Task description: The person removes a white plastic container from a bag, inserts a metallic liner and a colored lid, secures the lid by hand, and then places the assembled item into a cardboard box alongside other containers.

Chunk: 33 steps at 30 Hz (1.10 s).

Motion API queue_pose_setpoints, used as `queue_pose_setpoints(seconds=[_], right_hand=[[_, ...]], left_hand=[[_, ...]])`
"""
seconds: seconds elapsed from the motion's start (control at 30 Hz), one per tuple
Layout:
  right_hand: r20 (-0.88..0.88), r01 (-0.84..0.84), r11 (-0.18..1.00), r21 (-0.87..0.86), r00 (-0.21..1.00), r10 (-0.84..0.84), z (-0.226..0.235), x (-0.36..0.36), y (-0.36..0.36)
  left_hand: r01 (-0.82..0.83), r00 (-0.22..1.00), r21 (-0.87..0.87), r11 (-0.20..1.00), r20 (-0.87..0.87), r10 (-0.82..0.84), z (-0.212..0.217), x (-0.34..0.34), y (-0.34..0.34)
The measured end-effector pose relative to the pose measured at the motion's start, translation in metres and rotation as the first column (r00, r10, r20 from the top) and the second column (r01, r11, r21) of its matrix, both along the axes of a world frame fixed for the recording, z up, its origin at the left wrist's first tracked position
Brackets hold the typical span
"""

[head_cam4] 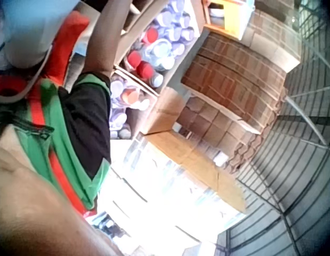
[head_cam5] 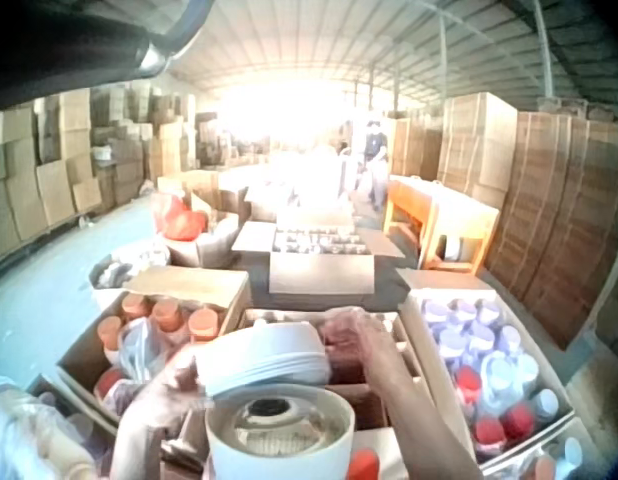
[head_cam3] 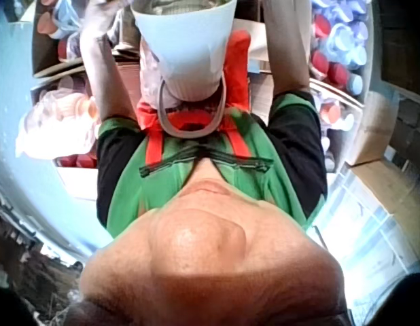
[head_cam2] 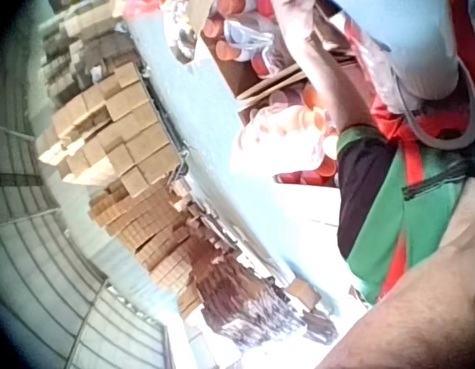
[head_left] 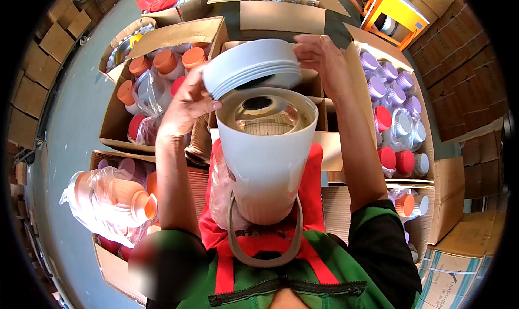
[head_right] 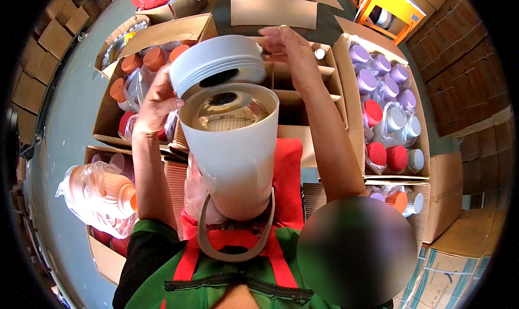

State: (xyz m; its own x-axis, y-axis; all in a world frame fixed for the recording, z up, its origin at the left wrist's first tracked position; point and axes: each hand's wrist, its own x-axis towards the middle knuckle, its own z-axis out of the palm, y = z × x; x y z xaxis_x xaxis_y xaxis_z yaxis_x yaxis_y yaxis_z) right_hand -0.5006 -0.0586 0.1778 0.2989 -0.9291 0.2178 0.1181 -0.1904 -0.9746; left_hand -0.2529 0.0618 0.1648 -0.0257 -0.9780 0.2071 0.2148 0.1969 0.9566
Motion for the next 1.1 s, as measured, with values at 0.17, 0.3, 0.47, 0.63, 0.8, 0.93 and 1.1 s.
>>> queue_pose_setpoints(seconds=[0.17, 0.3, 0.47, 0.63, 0.8, 0.93, 1.1], right_hand=[[-0.171, -0.364, 0.886, -0.286, 0.93, 0.326, 0.002, 0.008, 0.011], [-0.148, -0.396, 0.732, -0.554, 0.912, 0.382, 0.014, 0.002, 0.027], [-0.065, -0.332, 0.673, -0.66, 0.919, 0.389, 0.014, -0.002, 0.03], [-0.035, -0.333, 0.696, -0.636, 0.913, 0.406, -0.003, -0.001, 0.027], [-0.068, -0.338, 0.746, -0.573, 0.927, 0.368, 0.004, -0.003, 0.052], [-0.498, -0.306, 0.59, -0.747, 0.846, -0.192, 0.036, -0.003, 0.084], [-0.389, -0.135, 0.702, -0.7, 0.896, -0.215, 0.047, 0.014, 0.107]], left_hand=[[-0.02, 1.0, -0.131, 0.991, -0.024, 0.017, -0.005, -0.019, -0.004], [-0.109, 0.941, -0.459, 0.882, 0.238, 0.24, 0.011, -0.03, 0.007], [-0.093, 0.855, -0.563, 0.821, 0.377, 0.355, 0.028, -0.037, 0.015], [-0.109, 0.781, -0.59, 0.8, 0.447, 0.436, 0.018, -0.043, 0.019], [-0.033, 0.893, -0.44, 0.898, 0.39, 0.224, 0.001, -0.029, 0.015], [0.023, 0.982, -0.311, 0.95, 0.184, 0.036, -0.01, -0.016, -0.004], [0.171, 0.979, -0.236, 0.957, -0.065, -0.191, -0.023, -0.023, -0.031]])
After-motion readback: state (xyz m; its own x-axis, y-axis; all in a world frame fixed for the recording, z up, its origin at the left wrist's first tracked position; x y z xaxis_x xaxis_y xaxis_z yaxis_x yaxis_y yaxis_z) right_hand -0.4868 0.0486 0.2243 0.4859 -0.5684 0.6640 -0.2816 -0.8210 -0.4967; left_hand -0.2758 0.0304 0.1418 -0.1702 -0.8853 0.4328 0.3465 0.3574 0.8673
